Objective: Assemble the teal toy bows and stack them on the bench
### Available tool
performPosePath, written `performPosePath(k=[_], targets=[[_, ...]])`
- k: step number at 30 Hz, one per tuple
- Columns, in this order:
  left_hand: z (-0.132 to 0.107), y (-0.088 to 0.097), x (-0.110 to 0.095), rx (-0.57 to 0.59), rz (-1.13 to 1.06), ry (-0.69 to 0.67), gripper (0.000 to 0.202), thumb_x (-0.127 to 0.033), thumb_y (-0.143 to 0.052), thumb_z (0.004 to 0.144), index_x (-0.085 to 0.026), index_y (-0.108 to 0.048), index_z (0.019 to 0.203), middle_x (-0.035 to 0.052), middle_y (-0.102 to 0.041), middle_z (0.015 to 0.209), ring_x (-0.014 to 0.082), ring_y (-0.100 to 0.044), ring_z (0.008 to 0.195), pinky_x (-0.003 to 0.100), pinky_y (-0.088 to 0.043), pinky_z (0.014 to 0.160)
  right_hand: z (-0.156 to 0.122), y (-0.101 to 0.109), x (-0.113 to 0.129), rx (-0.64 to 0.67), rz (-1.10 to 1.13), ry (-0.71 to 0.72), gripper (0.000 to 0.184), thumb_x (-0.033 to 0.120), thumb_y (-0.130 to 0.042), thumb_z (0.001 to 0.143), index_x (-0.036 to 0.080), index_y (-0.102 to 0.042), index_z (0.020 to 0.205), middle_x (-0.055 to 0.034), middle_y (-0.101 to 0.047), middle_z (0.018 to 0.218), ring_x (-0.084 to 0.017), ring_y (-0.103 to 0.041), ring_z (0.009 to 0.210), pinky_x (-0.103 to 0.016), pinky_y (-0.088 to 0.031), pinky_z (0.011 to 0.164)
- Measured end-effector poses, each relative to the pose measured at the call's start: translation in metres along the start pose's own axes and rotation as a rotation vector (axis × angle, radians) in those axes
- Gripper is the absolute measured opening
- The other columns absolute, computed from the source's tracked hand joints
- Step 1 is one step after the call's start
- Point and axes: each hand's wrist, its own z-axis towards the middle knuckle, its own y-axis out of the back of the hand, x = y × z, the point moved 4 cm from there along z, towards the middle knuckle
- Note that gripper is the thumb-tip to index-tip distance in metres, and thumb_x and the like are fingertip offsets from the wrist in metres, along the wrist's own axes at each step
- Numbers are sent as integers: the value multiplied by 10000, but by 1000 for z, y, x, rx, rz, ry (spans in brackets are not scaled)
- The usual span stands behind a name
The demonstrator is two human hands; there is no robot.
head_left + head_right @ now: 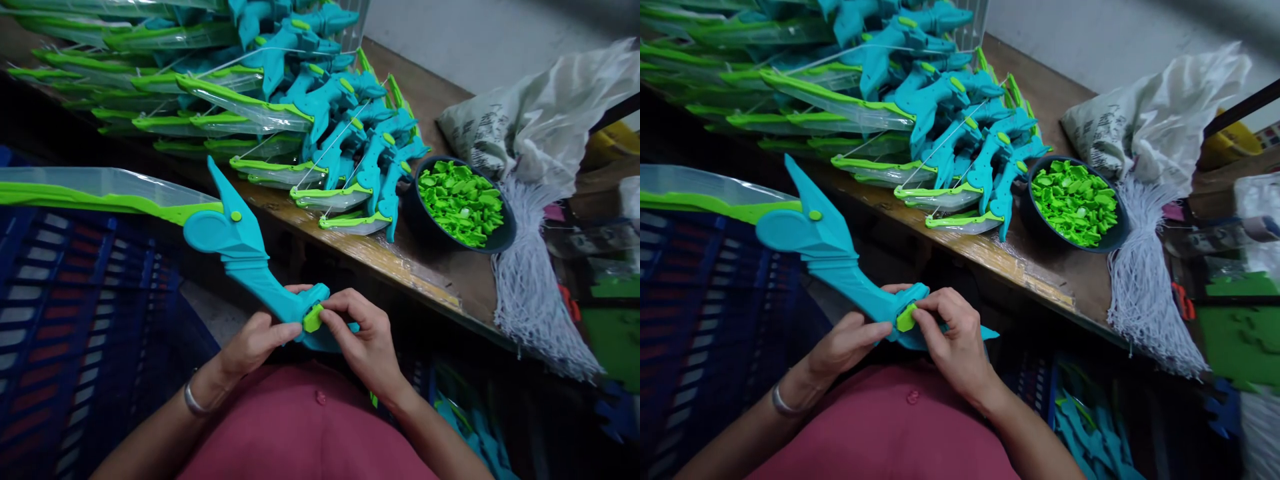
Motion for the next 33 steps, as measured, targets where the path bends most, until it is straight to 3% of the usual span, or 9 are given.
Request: performPosePath(k=[5,9,11,14,16,20,28,33], targets=[[-1,2,-6,-11,285,-104,597,-343,-738,860,-274,-493,1399,68,-553,1438,327,-478,1351,459,-368,1144,-1,-2,1,-30,-33,4,66,184,-636,964,215,-691,942,-5,-654,879,-142,-621,816,-279,-482,728],[-1,1,-4,-90,334,-95,580,-313,-777,834,-295,-511,1349,47,-591,1358,301,-534,1277,413,-420,1087,-5,-4,0,-39,-79,11,15,229,-646,956,222,-632,955,-23,-613,904,-175,-595,846,-320,-483,761],[-2,-1,-1,-122,321,-66,538,-307,-765,847,-303,-517,1325,39,-608,1314,285,-574,1220,402,-437,1060,-5,-2,-1,-41,-100,-8,128,256,-670,937,229,-598,1040,-46,-600,1010,-202,-587,948,-347,-485,839],[-3,-4,-2,-151,347,-51,508,-325,-760,845,-289,-537,1300,46,-615,1282,280,-600,1166,393,-453,1027,-1,-1,-3,68,-82,-44,356,268,-646,945,240,-533,1281,-94,-537,1293,-241,-521,1202,-387,-447,999],[-5,-6,-4,-162,389,-47,490,-332,-772,822,-265,-568,1262,50,-620,1255,280,-595,1150,382,-452,1015,3,-1,-5,210,-22,-71,402,268,-622,959,242,-514,1346,-90,-529,1349,-235,-512,1241,-381,-431,1029],[-10,-7,2,-169,321,31,486,-333,-770,813,-261,-558,1244,32,-652,1136,260,-612,1066,358,-472,937,6,1,-9,346,88,-176,328,285,-640,944,218,-580,1260,-42,-625,1127,-185,-596,991,-319,-473,858],[-14,-9,9,-221,317,9,455,-353,-783,791,-239,-576,1180,21,-664,1032,217,-622,911,318,-495,808,-1,-5,-9,301,89,-194,240,293,-625,932,195,-596,1149,-20,-595,983,-148,-537,809,-284,-428,705],[-14,-8,9,-254,399,12,435,-354,-777,793,-227,-592,1165,39,-667,1073,242,-634,954,339,-499,842,-2,-5,-8,293,23,-154,231,268,-659,924,196,-595,1134,-17,-597,966,-156,-557,835,-283,-432,716]])
